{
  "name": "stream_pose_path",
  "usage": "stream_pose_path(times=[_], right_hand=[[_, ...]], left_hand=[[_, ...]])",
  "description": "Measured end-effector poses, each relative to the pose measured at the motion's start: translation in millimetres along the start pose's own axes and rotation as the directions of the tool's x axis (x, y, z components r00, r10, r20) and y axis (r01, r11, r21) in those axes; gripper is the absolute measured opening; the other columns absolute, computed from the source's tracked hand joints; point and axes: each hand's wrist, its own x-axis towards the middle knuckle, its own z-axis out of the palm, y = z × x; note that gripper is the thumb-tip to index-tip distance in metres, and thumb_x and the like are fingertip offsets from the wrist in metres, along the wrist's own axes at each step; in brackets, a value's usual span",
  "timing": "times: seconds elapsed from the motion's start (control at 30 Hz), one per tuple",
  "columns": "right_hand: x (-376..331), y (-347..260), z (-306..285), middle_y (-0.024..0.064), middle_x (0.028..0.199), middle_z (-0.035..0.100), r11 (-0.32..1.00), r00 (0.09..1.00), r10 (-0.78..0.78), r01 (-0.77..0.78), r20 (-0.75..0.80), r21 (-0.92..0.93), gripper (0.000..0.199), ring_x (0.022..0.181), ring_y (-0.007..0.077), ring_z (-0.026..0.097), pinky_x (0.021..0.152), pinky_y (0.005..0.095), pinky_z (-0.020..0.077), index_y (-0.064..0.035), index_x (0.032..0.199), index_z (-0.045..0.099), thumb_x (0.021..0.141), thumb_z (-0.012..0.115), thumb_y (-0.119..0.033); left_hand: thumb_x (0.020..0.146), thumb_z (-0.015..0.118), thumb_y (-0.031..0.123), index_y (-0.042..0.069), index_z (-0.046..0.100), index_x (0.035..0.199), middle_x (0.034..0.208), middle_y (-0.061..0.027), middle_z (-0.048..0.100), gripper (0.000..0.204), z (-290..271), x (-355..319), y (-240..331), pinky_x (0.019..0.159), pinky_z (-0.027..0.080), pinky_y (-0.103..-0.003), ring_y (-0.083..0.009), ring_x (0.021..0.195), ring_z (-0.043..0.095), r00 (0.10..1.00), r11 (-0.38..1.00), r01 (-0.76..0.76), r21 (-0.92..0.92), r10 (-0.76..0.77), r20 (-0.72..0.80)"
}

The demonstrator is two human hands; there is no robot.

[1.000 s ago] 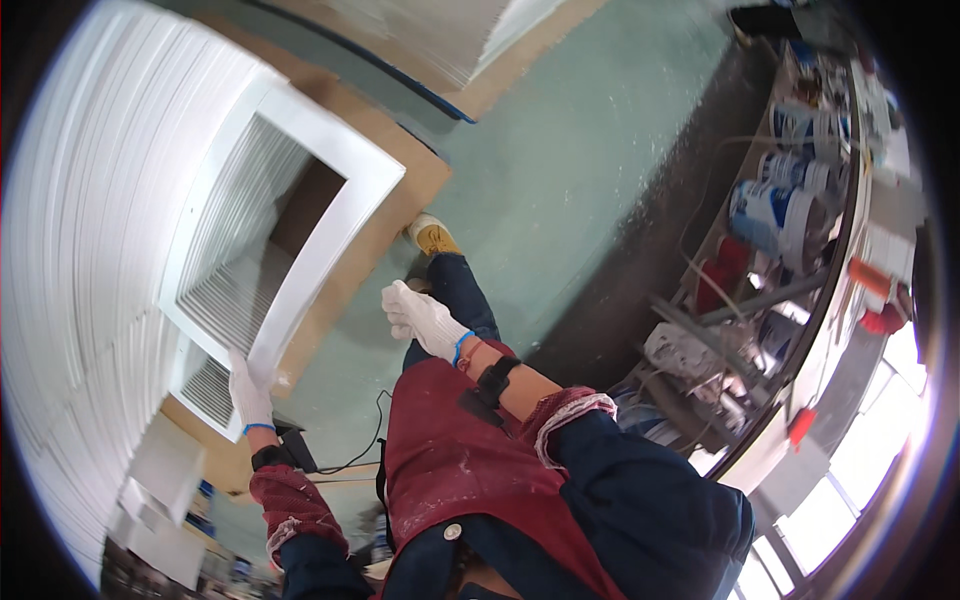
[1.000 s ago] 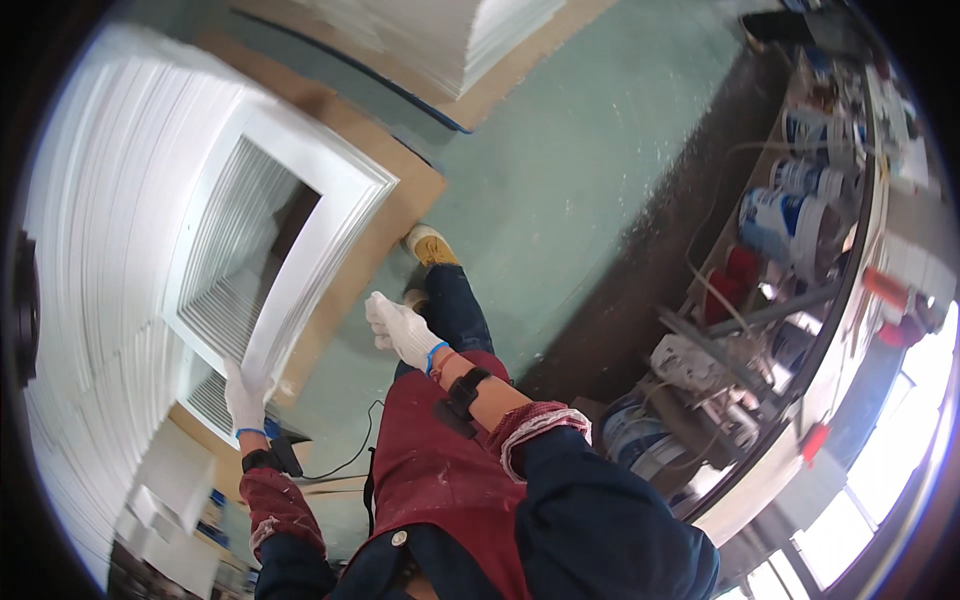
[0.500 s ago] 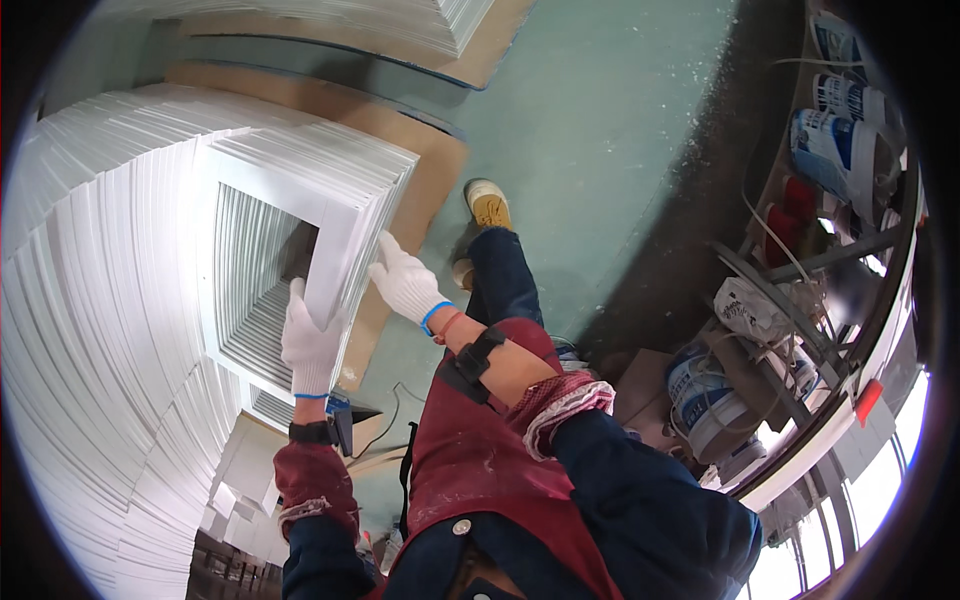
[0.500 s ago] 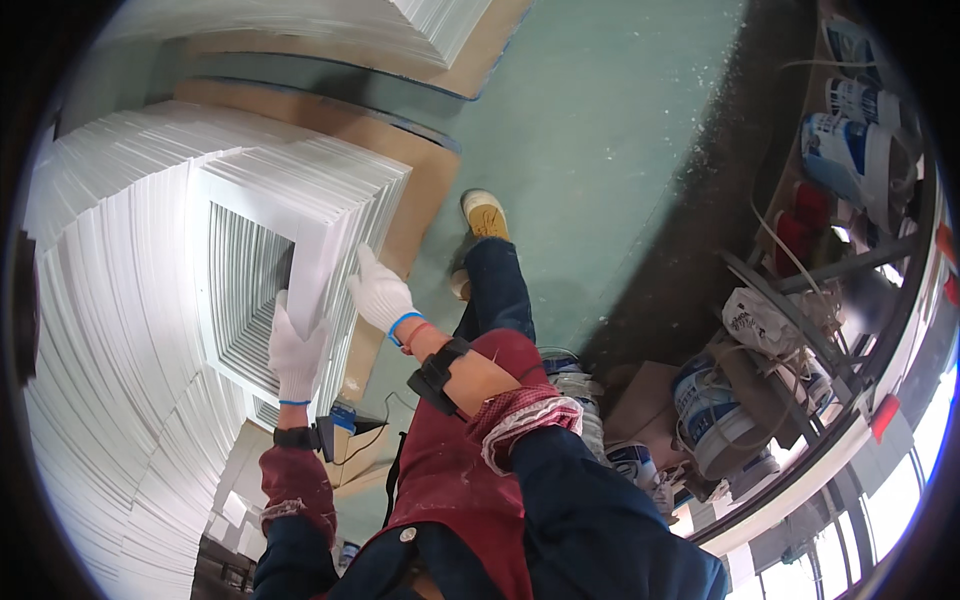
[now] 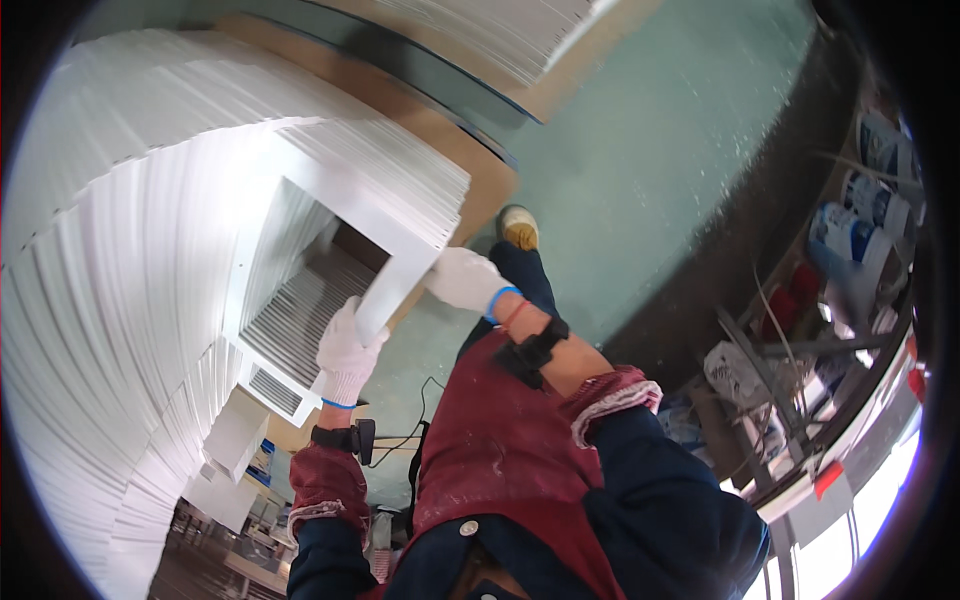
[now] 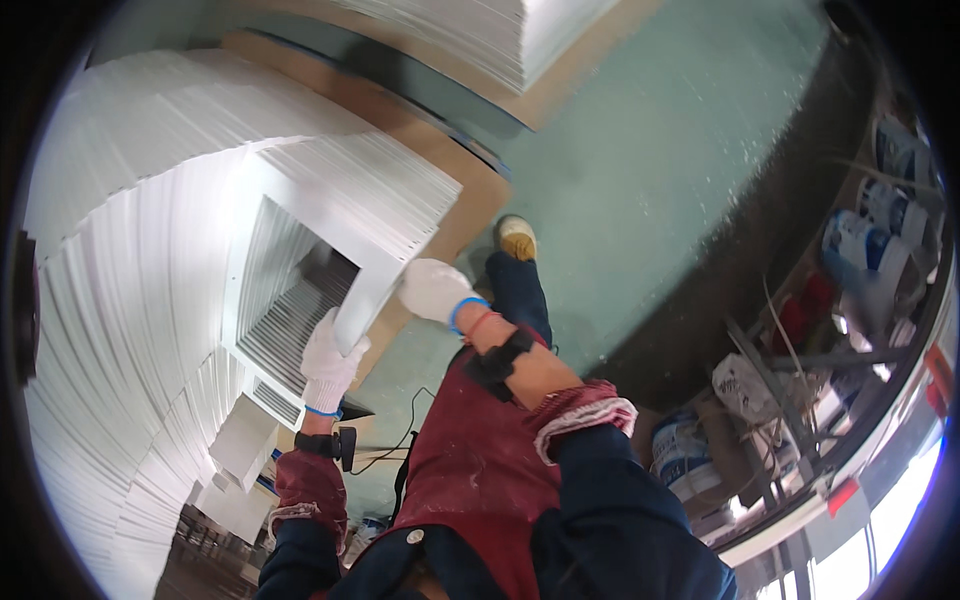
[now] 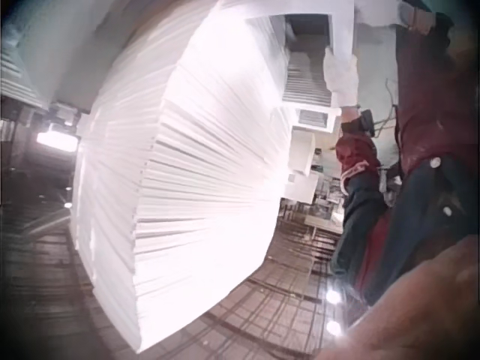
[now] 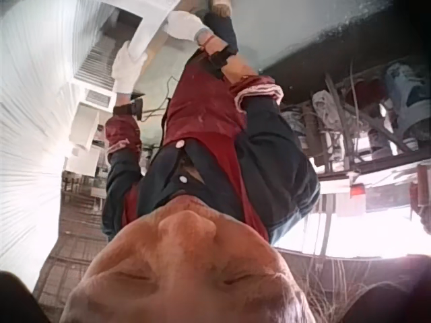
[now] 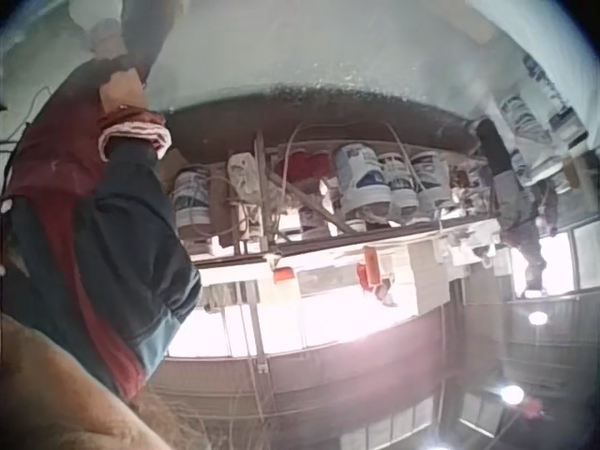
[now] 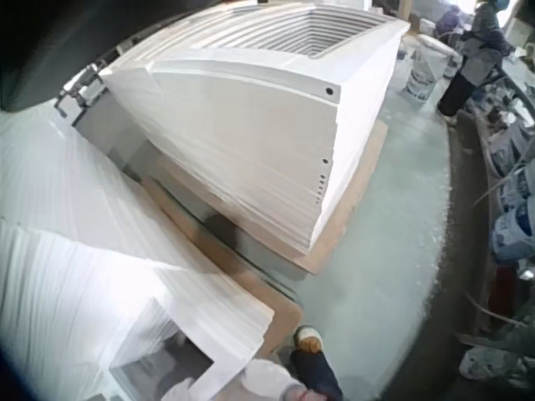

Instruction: The person carries a stack of frames to a table, applies glue to the inner grooves from a bottle, and wipes the edges with a cloth. They then sand the frame surfaces with a sanding block and set the frames aside.

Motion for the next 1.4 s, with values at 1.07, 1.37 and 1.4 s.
stream_pose_path(times=[1.07, 1.37, 1.4], right_hand=[[6, -19, -71, 0.0118, 0.136, 0.053, 0.968, 0.991, -0.084, 0.055, -0.108, -0.245, 0.064, 0.127, 0.0230, 0.049, 0.103, 0.0320, 0.0415, -0.0062, 0.147, 0.041, 0.100, 0.050, -0.047], [22, -25, -75, 0.0106, 0.134, 0.050, 0.956, 0.959, 0.235, -0.257, 0.158, 0.140, 0.078, 0.111, 0.0212, 0.057, 0.081, 0.0358, 0.0517, -0.0083, 0.145, 0.041, 0.095, 0.043, -0.068], [11, -29, -65, 0.0090, 0.123, 0.055, 0.936, 0.954, 0.300, -0.298, 0.020, 0.188, 0.072, 0.102, 0.0201, 0.059, 0.076, 0.0361, 0.0517, -0.0081, 0.135, 0.048, 0.095, 0.043, -0.068]], left_hand=[[0.087, 0.066, 0.046, -0.005, 0.059, 0.126, 0.115, -0.0123, 0.066, 0.065, 43, -55, -217, 0.093, 0.044, -0.031, -0.0197, 0.104, 0.059, 0.926, 0.053, 0.086, -0.995, -0.371, 0.061], [0.078, 0.065, 0.065, 0.002, 0.059, 0.120, 0.090, -0.0146, 0.067, 0.076, 115, -28, -239, 0.083, 0.049, -0.037, -0.0301, 0.092, 0.065, 0.763, 0.904, -0.211, -0.373, -0.087, -0.641], [0.078, 0.065, 0.065, 0.002, 0.059, 0.120, 0.090, -0.0146, 0.067, 0.076, 106, -32, -234, 0.083, 0.049, -0.037, -0.0301, 0.092, 0.065, 0.751, 0.891, -0.211, -0.402, -0.115, -0.650]])
